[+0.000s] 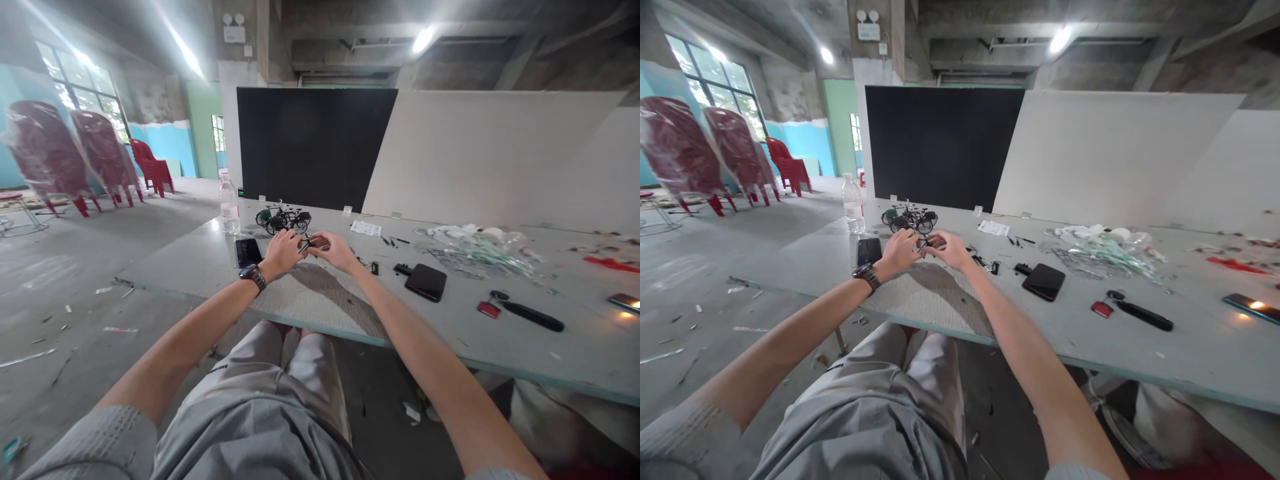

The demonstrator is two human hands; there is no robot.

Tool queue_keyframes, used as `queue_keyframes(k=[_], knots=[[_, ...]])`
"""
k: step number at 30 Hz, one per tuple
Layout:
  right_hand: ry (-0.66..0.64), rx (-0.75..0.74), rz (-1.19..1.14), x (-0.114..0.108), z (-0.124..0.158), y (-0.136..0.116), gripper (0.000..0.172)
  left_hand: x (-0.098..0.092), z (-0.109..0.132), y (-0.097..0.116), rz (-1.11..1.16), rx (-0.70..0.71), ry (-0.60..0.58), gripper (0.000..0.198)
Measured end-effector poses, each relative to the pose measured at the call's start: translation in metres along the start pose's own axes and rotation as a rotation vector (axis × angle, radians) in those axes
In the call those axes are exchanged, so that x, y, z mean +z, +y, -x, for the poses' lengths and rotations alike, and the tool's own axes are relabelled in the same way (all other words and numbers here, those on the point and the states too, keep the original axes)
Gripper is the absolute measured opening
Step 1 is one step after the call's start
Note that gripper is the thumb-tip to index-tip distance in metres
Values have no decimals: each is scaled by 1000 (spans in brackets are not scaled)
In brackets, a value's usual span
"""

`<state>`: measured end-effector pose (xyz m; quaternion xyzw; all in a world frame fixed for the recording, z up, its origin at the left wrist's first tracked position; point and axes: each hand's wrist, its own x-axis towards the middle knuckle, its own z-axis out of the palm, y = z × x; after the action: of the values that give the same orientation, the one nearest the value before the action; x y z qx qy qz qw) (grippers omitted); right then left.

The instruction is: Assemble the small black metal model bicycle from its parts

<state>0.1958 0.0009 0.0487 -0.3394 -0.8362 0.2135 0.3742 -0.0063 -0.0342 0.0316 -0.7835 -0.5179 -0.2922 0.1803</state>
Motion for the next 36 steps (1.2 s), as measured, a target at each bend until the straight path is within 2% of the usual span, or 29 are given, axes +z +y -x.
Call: queue_keyframes(k=[6,11,16,21,26,36], knots=[[25,-18,8,2,-1,2,48,4,0,-1,77,27,46,22],[116,-11,-23,-1,-1,7,48,4,-1,-2,269,100,91,37],[168,-29,-45,-4,2,4,43,7,-6,-1,668,25,203,32],[177,-111,-34,-2,5,-5,40,9,-9,-2,888,-62,186,19],[163,-158,2,-2,6,-6,37,8,-9,-3,925,-85,195,11],[130,-121,-50,-1,9,-6,36,18,-9,-7,934,-66,193,10]])
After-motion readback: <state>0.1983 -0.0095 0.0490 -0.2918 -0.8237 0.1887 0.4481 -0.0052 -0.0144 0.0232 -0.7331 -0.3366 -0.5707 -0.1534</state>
